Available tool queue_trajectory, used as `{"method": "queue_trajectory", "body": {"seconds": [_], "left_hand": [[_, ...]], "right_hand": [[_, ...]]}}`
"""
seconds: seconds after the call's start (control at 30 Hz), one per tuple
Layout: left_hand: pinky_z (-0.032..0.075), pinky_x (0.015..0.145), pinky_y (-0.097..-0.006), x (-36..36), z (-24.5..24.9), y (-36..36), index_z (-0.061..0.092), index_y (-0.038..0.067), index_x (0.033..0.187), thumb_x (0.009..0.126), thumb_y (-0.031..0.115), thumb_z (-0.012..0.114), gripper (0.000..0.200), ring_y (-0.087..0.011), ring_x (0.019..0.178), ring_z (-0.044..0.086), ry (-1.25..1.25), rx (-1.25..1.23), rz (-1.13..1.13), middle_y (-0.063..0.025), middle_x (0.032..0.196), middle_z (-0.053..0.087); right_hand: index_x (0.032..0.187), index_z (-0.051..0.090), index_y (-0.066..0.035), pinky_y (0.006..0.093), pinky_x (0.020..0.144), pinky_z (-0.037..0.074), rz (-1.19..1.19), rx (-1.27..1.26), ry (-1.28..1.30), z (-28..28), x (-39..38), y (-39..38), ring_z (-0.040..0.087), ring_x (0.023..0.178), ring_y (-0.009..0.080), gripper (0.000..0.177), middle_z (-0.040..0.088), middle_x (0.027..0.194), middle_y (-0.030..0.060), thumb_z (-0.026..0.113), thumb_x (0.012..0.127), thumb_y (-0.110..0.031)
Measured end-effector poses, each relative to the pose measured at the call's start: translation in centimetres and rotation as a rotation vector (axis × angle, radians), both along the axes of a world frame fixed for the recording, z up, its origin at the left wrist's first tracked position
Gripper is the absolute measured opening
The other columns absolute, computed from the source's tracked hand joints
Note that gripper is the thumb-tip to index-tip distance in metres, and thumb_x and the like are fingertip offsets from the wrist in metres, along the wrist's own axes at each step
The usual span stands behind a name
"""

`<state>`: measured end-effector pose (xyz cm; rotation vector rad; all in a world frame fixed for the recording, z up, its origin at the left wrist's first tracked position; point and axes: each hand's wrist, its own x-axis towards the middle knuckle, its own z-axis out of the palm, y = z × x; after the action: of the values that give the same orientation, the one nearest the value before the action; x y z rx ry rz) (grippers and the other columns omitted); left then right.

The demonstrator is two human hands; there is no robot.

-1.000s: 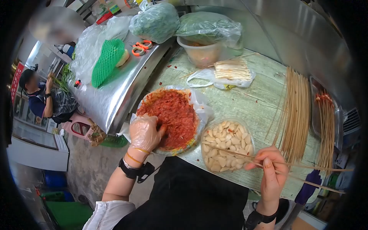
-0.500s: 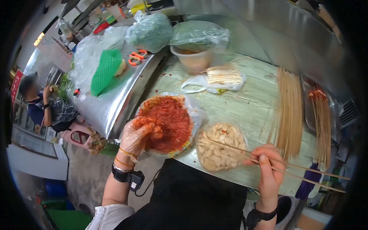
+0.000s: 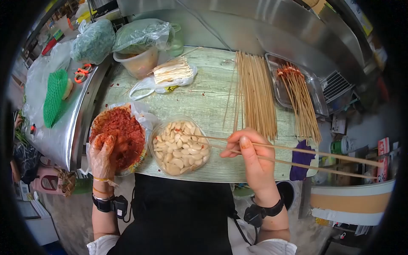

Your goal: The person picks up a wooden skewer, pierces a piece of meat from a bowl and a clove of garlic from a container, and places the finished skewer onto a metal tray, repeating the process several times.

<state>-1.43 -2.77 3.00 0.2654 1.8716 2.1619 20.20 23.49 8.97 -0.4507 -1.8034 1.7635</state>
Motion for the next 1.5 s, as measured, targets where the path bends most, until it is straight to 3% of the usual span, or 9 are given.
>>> {"method": "queue_trajectory", "body": {"seconds": [0.1,0.37,0.7,0.97,1.0,1.03,1.07,1.27,1.5], "left_hand": [[0.05,0.08,-0.0245,0.5,0.1,1.1,0.06,-0.006,0.107,0.087,0.004,0.059,0.022,-0.0146,0.092,0.061,-0.063,0.234,-0.03,-0.0101,0.104,0.064],[0.05,0.077,-0.0251,0.6,-0.4,0.6,0.062,-0.006,0.102,0.088,0.007,0.06,0.02,-0.0134,0.085,0.061,0.127,-0.016,0.0,-0.009,0.096,0.065],[0.051,0.07,-0.0242,1.5,-0.3,1.2,0.062,-0.006,0.097,0.087,0.005,0.058,0.015,-0.0123,0.077,0.061,-0.047,0.006,0.01,-0.0075,0.088,0.065],[0.051,0.071,-0.0258,1.8,-0.9,1.2,0.062,-0.005,0.095,0.089,0.002,0.055,0.012,-0.0131,0.08,0.061,0.048,0.016,0.007,-0.0081,0.091,0.065],[0.052,0.075,-0.0276,1.0,-1.8,0.1,0.061,-0.005,0.098,0.088,0.003,0.055,0.014,-0.0143,0.082,0.062,0.645,-0.481,-0.055,-0.0085,0.093,0.065],[0.052,0.078,-0.0293,1.6,0.0,0.6,0.059,-0.005,0.105,0.085,0.003,0.057,0.021,-0.0154,0.09,0.062,0.088,-0.19,-0.18,-0.0107,0.099,0.064],[0.052,0.081,-0.0294,2.1,0.4,1.1,0.057,-0.004,0.112,0.083,-0.001,0.058,0.029,-0.0164,0.094,0.062,-0.092,0.063,-0.246,-0.0111,0.105,0.063],[0.051,0.081,-0.0284,2.7,3.0,0.7,0.054,-0.003,0.121,0.073,-0.004,0.069,0.05,-0.0176,0.094,0.062,0.005,0.043,-0.556,-0.0086,0.109,0.062],[0.05,0.077,-0.0252,2.4,2.8,0.1,0.063,-0.003,0.107,0.074,0.001,0.073,0.035,-0.0133,0.085,0.062,0.384,-0.212,-0.575,-0.0077,0.101,0.065]], "right_hand": [[0.09,0.06,0.004,0.0251,0.062,0.05,-0.016,0.138,-0.003,0.1,-0.3,-0.2,0.063,0.07,0.0162,0.025,0.057,0.083,0.0081,0.046,0.097,-0.016],[0.089,0.061,0.005,0.0253,0.062,0.05,0.048,0.428,-0.087,-0.3,-1.0,-1.1,0.063,0.067,0.0155,0.022,0.059,0.083,0.0123,0.048,0.095,-0.013],[0.091,0.058,0.008,0.0277,0.062,0.054,0.149,0.466,-0.087,-0.5,-0.8,-1.4,0.063,0.068,0.0216,0.028,0.055,0.092,0.0155,0.045,0.097,-0.016],[0.089,0.056,0.004,0.0284,0.056,0.053,-0.078,-0.162,0.038,-1.1,-0.9,0.5,0.064,0.061,0.0206,0.033,0.061,0.077,0.0135,0.045,0.097,-0.026],[0.089,0.056,0.003,0.0286,0.056,0.054,-0.06,-0.204,0.047,-1.1,-1.3,0.6,0.063,0.059,0.0198,0.032,0.062,0.077,0.0129,0.045,0.097,-0.026],[0.089,0.056,0.003,0.0286,0.056,0.054,-0.036,-0.221,0.057,-0.9,-1.9,0.4,0.063,0.059,0.0198,0.032,0.062,0.077,0.0129,0.045,0.097,-0.026],[0.089,0.056,0.003,0.028,0.056,0.054,0.027,-0.222,0.059,-0.5,-2.6,0.0,0.063,0.059,0.0192,0.032,0.062,0.077,0.0125,0.045,0.097,-0.026],[0.088,0.058,0.001,0.0239,0.053,0.053,0.257,-0.265,-0.071,2.0,-6.9,-1.4,0.064,0.059,0.0167,0.031,0.063,0.076,0.0097,0.046,0.096,-0.027],[0.088,0.058,-0.001,0.0224,0.053,0.052,0.417,-0.219,-0.154,2.9,-9.2,-1.6,0.065,0.059,0.0161,0.032,0.062,0.076,0.0078,0.046,0.096,-0.029]]}}
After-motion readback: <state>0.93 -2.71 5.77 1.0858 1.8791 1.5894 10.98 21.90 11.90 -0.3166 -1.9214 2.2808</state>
